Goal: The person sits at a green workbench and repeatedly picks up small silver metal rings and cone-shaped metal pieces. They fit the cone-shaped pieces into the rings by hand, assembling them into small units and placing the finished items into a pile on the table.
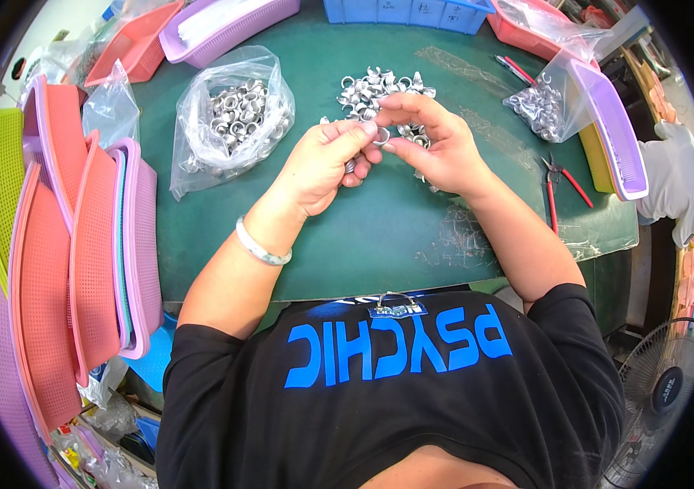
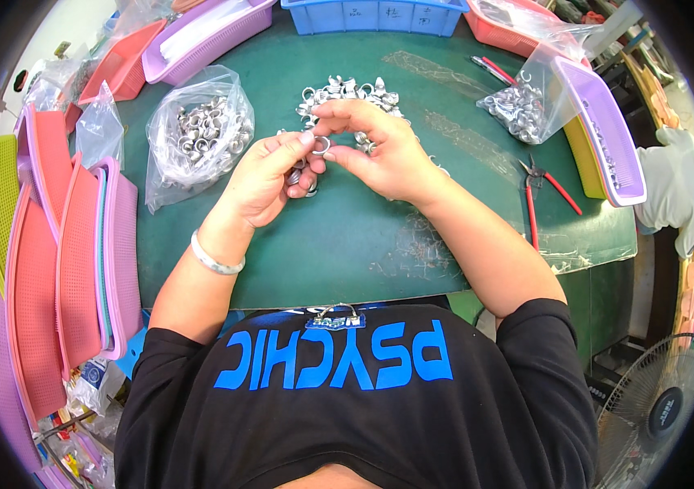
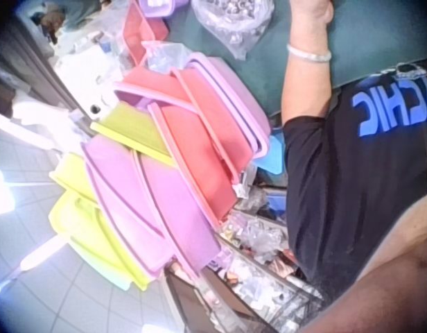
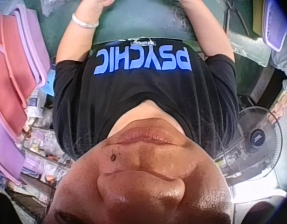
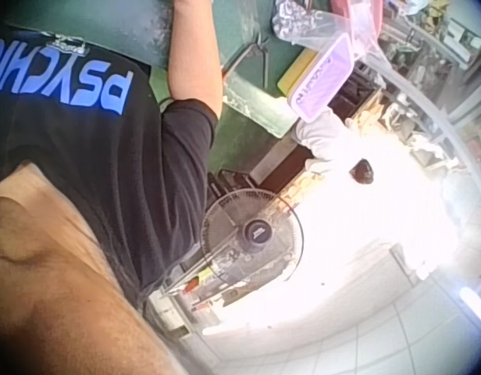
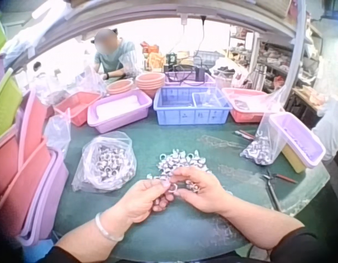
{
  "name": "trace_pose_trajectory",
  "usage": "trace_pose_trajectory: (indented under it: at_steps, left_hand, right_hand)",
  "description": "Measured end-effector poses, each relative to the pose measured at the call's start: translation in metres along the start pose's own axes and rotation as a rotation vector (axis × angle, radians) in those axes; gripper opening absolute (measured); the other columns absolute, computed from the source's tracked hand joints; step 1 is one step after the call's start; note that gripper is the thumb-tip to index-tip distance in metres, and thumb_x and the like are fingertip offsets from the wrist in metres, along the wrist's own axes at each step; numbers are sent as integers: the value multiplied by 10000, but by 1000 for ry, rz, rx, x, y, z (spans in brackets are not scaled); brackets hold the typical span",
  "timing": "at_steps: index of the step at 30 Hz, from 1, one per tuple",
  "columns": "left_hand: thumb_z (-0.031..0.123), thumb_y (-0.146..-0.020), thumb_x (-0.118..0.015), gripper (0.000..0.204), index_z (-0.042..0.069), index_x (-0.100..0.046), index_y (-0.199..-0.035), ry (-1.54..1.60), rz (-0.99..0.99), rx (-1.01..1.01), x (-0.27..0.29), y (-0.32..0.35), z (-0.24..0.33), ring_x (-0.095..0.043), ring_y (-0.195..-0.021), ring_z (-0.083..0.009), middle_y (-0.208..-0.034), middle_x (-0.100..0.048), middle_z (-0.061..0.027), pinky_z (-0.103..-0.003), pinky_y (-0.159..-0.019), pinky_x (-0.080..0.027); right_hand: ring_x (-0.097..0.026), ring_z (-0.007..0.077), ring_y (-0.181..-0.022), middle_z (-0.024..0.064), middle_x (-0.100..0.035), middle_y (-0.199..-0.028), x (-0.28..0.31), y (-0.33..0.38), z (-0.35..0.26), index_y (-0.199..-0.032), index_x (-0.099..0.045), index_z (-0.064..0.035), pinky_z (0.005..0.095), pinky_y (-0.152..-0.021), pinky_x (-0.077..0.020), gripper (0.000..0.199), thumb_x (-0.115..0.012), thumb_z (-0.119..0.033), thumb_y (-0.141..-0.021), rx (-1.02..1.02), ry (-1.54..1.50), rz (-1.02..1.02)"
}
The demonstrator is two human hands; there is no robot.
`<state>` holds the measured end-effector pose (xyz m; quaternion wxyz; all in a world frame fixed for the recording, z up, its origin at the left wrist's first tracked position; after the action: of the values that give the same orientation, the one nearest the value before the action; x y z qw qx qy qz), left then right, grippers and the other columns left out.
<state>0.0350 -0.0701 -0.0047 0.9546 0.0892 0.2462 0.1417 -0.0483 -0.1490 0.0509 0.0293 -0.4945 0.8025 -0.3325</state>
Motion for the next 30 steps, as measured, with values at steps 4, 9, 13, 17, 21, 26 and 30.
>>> trace_pose_trajectory:
  at_steps: [4,9,13,17,21,26,30]
  left_hand:
    - [189,-835,-602,175,50,-598,-941,-26,37,-41,1,1,4,-438,-536,-42,-700,-555,13,-162,-459,-324]
    - [129,-802,-638,217,60,-589,-1002,-27,20,-185,-2,1,13,-437,-566,-32,-739,-533,34,-155,-468,-323]
    - [79,-773,-660,253,61,-585,-1014,-87,47,-282,0,2,16,-438,-579,-29,-749,-520,39,-153,-476,-323]
    - [45,-764,-660,272,58,-584,-1025,-152,65,-355,-3,4,20,-442,-602,-28,-754,-514,41,-156,-495,-335]
    - [17,-755,-659,279,55,-589,-1022,-180,58,-371,-5,5,21,-444,-647,-29,-761,-503,46,-155,-554,-359]
    - [-14,-746,-653,282,54,-594,-1013,-195,44,-398,-8,6,20,-442,-682,-34,-765,-493,48,-156,-608,-375]
    - [-27,-737,-634,294,51,-574,-1014,-190,40,-455,-10,4,21,-443,-666,-33,-758,-493,41,-158,-572,-378]
  right_hand:
    - [-581,168,-899,92,-589,-1013,1,0,0,-1138,-507,-24,263,-740,-457,431,-615,30,-724,21,56,-8]
    - [-550,132,-914,72,-583,-988,1,2,13,-1159,-484,-19,256,-755,-448,390,-572,9,-780,-155,-152,-15]
    - [-540,123,-922,64,-575,-976,-2,6,20,-1167,-466,-9,259,-796,-443,363,-553,-21,-815,-294,-348,-35]
    - [-543,132,-931,79,-572,-987,-4,6,16,-1167,-457,3,273,-833,-443,360,-555,-33,-823,-327,-442,-35]
    - [-546,132,-932,80,-572,-994,-4,5,13,-1158,-463,6,273,-831,-451,356,-566,-40,-821,-335,-463,-25]
    - [-555,130,-912,79,-573,-991,-4,6,17,-1148,-471,7,267,-808,-463,355,-580,-38,-813,-331,-412,-4]
    - [-557,126,-895,73,-577,-981,-2,5,12,-1143,-474,6,265,-793,-465,362,-589,-24,-802,-278,-340,7]
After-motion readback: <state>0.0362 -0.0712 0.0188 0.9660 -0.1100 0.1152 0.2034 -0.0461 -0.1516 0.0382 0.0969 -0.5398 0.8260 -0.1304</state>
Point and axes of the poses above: each hand's wrist, its own y-axis away from the middle knuckle, its own x-axis out of the back of the hand, z = x × y, the point moved 8 cm from there along -y, towards the middle knuckle
